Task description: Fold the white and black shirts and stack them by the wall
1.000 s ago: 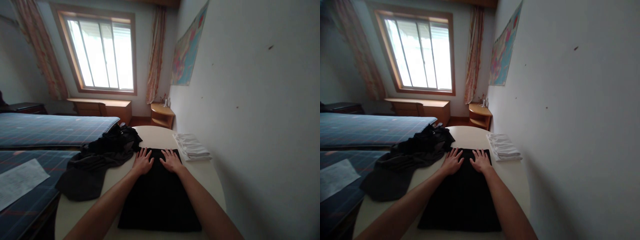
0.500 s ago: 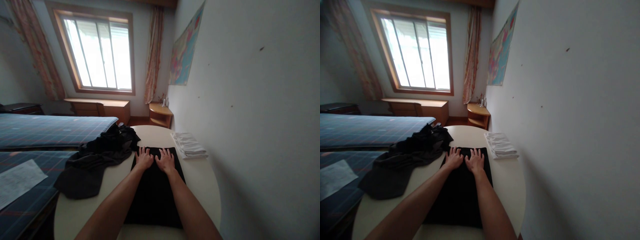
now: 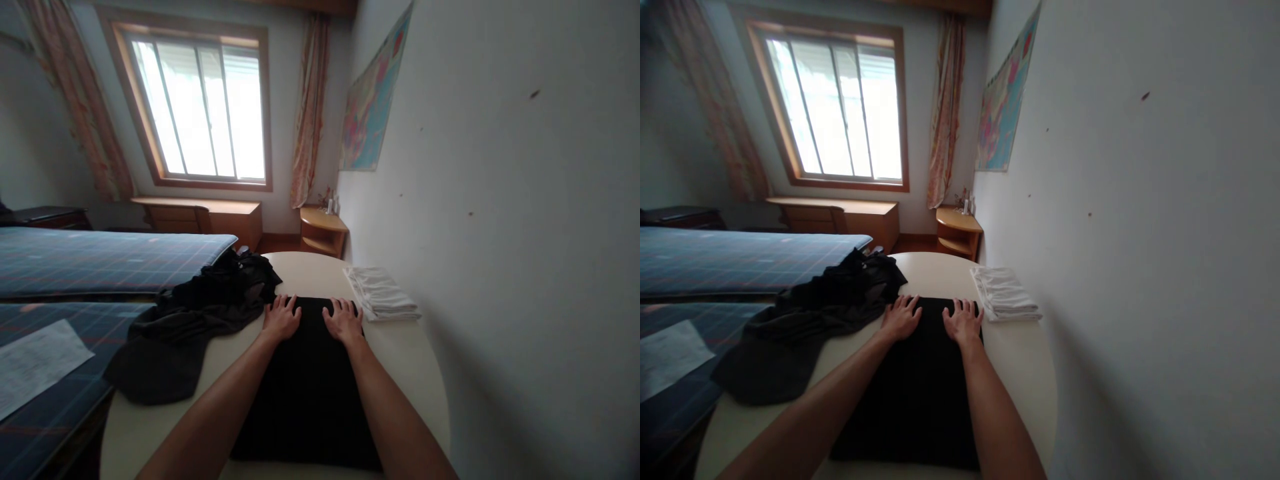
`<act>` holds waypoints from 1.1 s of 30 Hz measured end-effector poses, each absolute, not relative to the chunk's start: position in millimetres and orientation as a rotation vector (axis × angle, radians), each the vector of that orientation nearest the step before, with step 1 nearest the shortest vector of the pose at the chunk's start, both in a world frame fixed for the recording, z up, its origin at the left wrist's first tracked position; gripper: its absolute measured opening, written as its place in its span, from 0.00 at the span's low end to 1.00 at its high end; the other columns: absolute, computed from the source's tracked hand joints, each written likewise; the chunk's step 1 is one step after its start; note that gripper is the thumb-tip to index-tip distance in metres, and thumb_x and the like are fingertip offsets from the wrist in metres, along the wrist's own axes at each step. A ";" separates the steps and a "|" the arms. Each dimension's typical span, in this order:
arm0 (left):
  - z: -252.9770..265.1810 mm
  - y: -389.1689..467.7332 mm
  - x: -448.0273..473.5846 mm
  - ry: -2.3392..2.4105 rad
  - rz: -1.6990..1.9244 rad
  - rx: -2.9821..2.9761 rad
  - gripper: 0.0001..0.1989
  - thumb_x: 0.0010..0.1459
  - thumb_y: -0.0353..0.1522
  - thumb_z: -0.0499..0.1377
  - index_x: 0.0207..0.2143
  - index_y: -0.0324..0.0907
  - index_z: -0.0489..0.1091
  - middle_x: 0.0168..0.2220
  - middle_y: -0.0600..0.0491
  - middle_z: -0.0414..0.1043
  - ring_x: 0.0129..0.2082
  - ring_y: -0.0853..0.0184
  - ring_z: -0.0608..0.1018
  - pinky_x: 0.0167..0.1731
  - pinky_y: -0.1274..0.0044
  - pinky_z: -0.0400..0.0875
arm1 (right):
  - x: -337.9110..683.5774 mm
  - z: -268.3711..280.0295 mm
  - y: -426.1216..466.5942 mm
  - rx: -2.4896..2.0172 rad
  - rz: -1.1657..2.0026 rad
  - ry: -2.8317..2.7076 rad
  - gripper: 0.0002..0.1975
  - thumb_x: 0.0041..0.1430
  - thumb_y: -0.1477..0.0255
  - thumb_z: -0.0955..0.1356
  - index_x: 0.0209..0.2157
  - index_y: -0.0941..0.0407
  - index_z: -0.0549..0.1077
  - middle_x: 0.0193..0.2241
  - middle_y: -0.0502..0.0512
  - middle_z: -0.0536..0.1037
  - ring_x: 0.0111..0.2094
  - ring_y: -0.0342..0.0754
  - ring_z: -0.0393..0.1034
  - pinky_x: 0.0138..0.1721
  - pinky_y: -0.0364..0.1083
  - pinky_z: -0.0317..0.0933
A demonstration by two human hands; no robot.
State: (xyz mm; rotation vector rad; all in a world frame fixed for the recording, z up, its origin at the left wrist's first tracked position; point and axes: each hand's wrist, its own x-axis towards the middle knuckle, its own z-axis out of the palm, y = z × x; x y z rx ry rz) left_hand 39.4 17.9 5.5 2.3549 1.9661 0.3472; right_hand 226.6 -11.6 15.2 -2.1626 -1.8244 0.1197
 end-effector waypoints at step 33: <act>115.5 32.5 1.6 1.689 0.723 2.571 0.17 0.60 0.28 0.54 0.49 0.47 0.73 0.49 0.51 0.76 0.52 0.58 0.74 0.56 0.67 0.62 | 263.8 113.0 -3.1 -1.892 -0.252 -2.035 0.18 0.65 0.75 0.59 0.54 0.53 0.70 0.55 0.57 0.74 0.57 0.52 0.63 0.61 0.51 0.44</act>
